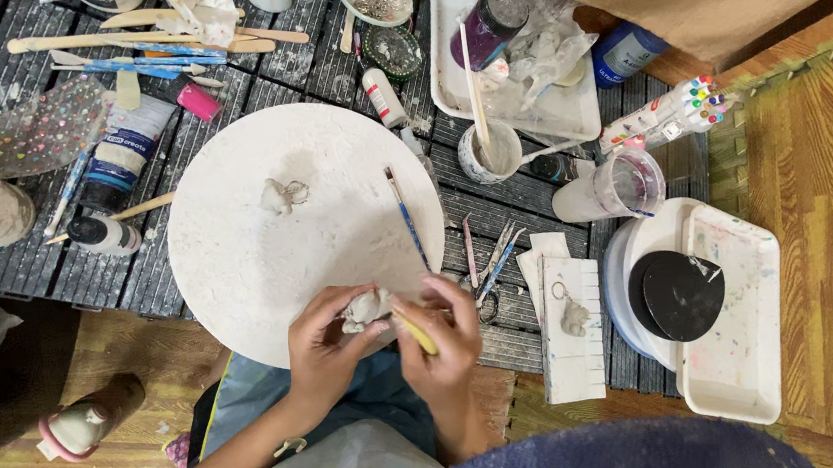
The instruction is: The person shapes small clay figures on a rotating work surface. They use a yellow sponge to smooth the surface and a small tool to add details. The person handles multiple small clay pieces, shaping and refining them throughout the clip.
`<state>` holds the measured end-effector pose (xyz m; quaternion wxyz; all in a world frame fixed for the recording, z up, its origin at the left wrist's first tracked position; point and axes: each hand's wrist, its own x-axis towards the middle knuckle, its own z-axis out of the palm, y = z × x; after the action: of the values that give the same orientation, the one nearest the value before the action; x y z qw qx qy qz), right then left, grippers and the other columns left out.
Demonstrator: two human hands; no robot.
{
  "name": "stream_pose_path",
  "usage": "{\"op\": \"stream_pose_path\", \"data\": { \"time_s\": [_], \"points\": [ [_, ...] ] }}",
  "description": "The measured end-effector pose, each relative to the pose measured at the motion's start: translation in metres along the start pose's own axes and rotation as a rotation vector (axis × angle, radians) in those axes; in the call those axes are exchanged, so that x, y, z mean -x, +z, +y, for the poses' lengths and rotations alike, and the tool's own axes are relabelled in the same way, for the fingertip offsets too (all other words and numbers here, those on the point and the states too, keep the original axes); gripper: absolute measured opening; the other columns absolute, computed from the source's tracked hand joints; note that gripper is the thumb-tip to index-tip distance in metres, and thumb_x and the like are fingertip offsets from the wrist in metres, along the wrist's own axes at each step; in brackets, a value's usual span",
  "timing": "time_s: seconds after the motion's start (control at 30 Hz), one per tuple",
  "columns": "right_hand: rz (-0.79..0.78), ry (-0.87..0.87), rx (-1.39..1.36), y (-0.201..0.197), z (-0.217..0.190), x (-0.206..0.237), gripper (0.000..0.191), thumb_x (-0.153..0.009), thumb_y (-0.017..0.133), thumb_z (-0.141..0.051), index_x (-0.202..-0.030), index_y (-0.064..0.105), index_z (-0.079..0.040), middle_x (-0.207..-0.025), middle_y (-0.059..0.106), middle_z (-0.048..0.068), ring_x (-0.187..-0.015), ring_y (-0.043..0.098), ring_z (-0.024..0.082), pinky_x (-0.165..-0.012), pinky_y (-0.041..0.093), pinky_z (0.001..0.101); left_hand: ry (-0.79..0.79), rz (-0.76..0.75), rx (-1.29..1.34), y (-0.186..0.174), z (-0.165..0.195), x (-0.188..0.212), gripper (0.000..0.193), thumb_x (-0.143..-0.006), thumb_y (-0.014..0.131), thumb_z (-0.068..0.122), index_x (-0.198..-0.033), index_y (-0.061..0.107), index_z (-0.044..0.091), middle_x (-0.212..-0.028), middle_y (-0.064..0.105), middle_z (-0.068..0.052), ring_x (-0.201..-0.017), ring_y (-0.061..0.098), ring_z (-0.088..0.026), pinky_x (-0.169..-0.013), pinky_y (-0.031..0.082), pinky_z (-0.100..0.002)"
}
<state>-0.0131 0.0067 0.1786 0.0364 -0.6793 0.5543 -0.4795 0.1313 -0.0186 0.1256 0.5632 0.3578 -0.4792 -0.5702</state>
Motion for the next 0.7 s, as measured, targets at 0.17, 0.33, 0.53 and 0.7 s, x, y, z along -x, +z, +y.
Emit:
{"op": "stream_pose_path", "data": {
  "time_s": [0.17,0.33,0.53,0.7],
  "points": [
    [-0.097,-0.071,-0.038,-0.008,-0.008,-0.007,0.025,-0.085,0.077,0.0,-0.107,0.078,-0.011,-0.133,0.061,0.014,-0.11,0.067,0.024,-0.09,0.058,0.0321,0.035,0.01,0.08,0.0,0.003,-0.002,0.044,-0.084,0.078,-0.003,-0.126,0.067,-0.001,-0.12,0.068,-0.011,-0.109,0.068,-0.018,-0.092,0.057,-0.03],
    [-0.021,0.026,-0.092,-0.015,-0.008,-0.012,0.022,-0.088,0.078,0.002,-0.108,0.076,-0.008,-0.132,0.061,0.014,-0.098,0.069,0.016,-0.08,0.059,0.0259,0.107,-0.035,-0.023,0.001,0.006,0.0,0.046,-0.081,0.081,-0.006,-0.125,0.069,0.0,-0.118,0.072,-0.012,-0.108,0.071,-0.019,-0.09,0.059,-0.03],
    [-0.104,0.039,-0.018,-0.001,-0.025,-0.008,0.03,-0.089,0.078,0.003,-0.117,0.075,-0.007,-0.131,0.06,0.015,-0.105,0.07,0.02,-0.083,0.061,0.0264,0.075,0.012,-0.082,0.002,0.005,0.0,0.046,-0.081,0.079,-0.008,-0.126,0.071,0.003,-0.117,0.072,-0.01,-0.103,0.072,-0.018,-0.083,0.059,-0.027],
    [-0.096,-0.057,0.086,-0.004,-0.033,-0.001,0.034,-0.086,0.079,0.001,-0.118,0.074,-0.01,-0.129,0.061,0.014,-0.111,0.066,0.027,-0.09,0.058,0.0303,0.087,0.026,-0.123,0.003,0.005,0.001,0.048,-0.081,0.076,-0.009,-0.128,0.07,0.003,-0.116,0.072,-0.011,-0.103,0.073,-0.018,-0.085,0.059,-0.027]
  ]
}}
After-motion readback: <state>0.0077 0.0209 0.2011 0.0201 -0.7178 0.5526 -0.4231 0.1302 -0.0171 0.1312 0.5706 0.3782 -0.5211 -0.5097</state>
